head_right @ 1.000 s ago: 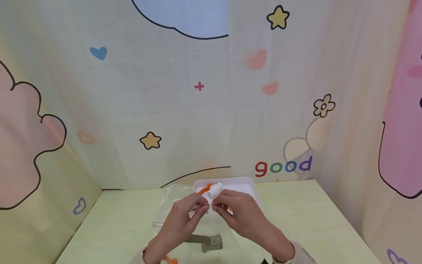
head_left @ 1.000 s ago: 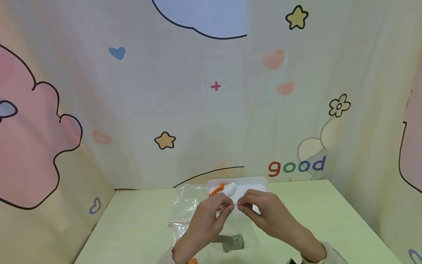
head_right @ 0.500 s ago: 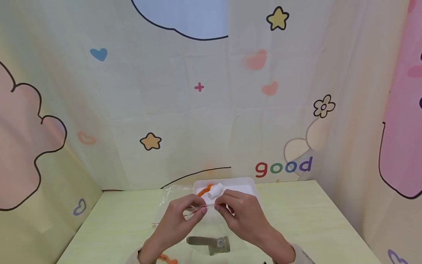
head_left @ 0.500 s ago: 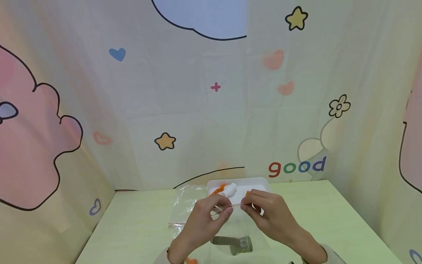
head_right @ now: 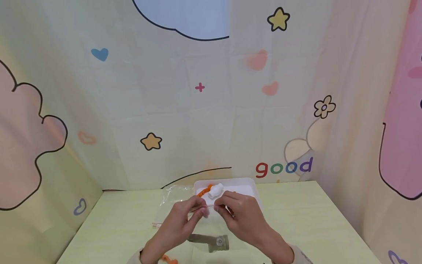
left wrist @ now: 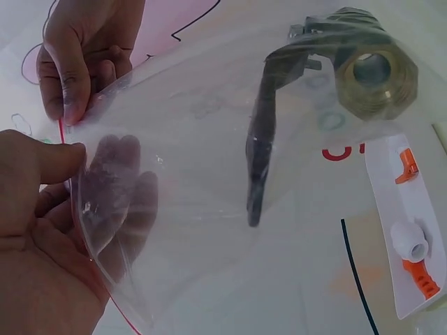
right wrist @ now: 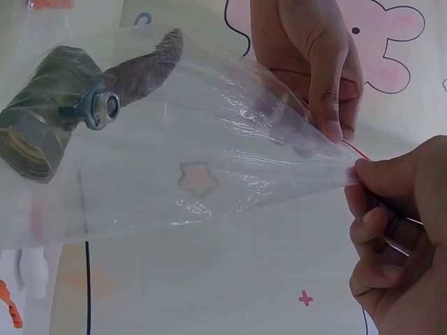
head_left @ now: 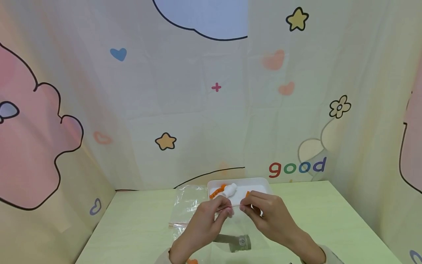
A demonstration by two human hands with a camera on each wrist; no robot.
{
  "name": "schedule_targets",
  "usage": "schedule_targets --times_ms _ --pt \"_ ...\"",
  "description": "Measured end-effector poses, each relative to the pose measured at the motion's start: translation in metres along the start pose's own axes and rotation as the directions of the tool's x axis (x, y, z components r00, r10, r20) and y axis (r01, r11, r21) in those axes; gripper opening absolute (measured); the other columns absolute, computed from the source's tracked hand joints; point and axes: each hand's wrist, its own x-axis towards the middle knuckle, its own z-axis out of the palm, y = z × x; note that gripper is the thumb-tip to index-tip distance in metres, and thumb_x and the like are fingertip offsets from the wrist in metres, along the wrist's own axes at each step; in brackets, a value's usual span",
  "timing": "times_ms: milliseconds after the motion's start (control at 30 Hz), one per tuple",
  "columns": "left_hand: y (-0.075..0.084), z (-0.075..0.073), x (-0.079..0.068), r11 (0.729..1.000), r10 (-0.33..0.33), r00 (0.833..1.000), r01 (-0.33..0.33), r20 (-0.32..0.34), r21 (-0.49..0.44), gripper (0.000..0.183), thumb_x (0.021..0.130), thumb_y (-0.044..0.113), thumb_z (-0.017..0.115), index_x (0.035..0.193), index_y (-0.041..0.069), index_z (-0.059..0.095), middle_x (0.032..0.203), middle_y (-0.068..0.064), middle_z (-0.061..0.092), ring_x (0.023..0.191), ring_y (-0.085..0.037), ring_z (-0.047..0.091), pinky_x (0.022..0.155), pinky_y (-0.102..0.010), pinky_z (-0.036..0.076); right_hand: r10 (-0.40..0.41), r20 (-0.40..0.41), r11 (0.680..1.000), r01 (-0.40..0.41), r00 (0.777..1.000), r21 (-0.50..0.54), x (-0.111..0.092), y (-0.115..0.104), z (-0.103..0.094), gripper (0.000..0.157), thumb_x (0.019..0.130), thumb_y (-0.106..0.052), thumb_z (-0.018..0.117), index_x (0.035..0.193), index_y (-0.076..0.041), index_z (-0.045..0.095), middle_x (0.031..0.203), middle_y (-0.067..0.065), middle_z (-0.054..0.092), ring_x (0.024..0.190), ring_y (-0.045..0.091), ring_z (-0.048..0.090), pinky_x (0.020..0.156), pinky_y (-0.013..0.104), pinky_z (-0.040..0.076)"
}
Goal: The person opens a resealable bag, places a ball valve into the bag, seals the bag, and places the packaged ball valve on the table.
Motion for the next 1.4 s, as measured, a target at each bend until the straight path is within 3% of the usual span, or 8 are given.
schedule_targets --times_ms 200,400,667,900,1167,1400 --pt "0.0 -0.004 -0.003 0.998 -0.05 0.999 0.05 0.002 0.026 0.004 0.097 0.016 0.061 0.098 0.013 0.063 0.09 0.002 0.07 0.088 -0.007 0.069 0.079 -0.023 0.055 0.033 0.006 0.999 -0.033 0.999 -0.003 -0.001 0.0 -0.002 0.02 0.079 -0.002 0.077 0.083 -0.019 0.068 0.071 -0.014 0.054 0.061 -0.006 0.043 0.057 0.006 0.035" --pt "0.0 -0.007 -0.005 0.998 -0.034 0.999 0.035 -0.01 0.052 0.0 0.095 0.015 0.063 0.095 0.015 0.063 0.088 0.008 0.065 0.081 -0.001 0.058 0.07 -0.02 0.051 0.083 0.024 0.996 -0.082 0.996 -0.017 -0.003 0.001 -0.003 0.017 0.079 -0.005 0.078 0.082 -0.019 0.069 0.072 -0.016 0.054 0.061 -0.006 0.042 0.057 0.005 0.035" --pt "-0.002 -0.003 -0.005 0.997 0.009 0.999 -0.006 -0.049 0.073 0.003 0.095 0.014 0.064 0.093 0.014 0.061 0.089 0.006 0.062 0.084 -0.004 0.061 0.076 -0.021 0.053 0.038 -0.016 0.999 -0.038 0.999 0.014 -0.003 0.001 -0.001 0.022 0.077 -0.001 0.079 0.085 -0.02 0.069 0.073 -0.013 0.057 0.061 -0.005 0.045 0.057 0.004 0.035" --pt "-0.005 -0.004 -0.008 0.997 -0.042 0.998 0.045 -0.048 0.066 0.004 0.095 0.018 0.064 0.094 0.016 0.062 0.087 0.009 0.061 0.08 -0.001 0.055 0.071 -0.019 0.051 0.091 0.009 0.996 -0.091 0.996 -0.003 -0.004 0.001 -0.002 0.017 0.08 -0.005 0.078 0.084 -0.02 0.07 0.073 -0.015 0.056 0.062 -0.006 0.044 0.058 0.005 0.036" --pt "-0.006 -0.004 -0.009 0.997 -0.028 0.999 0.029 -0.024 0.068 0.007 0.094 0.014 0.065 0.091 0.015 0.059 0.084 0.008 0.058 0.078 -0.001 0.051 0.069 -0.019 0.048 0.028 -0.039 0.999 -0.027 0.999 0.023 -0.007 0.005 0.0 0.023 0.075 0.0 0.08 0.084 -0.018 0.069 0.072 -0.012 0.058 0.061 -0.004 0.045 0.058 0.004 0.035" --pt "-0.007 -0.005 -0.011 0.997 -0.059 0.998 0.06 -0.023 0.056 0.004 0.096 0.018 0.062 0.093 0.016 0.061 0.086 0.01 0.059 0.08 0.0 0.053 0.07 -0.02 0.049 0.053 -0.032 0.999 -0.052 0.998 0.012 -0.008 0.005 -0.001 0.022 0.076 -0.001 0.079 0.084 -0.019 0.07 0.073 -0.014 0.058 0.062 -0.005 0.046 0.058 0.005 0.036"
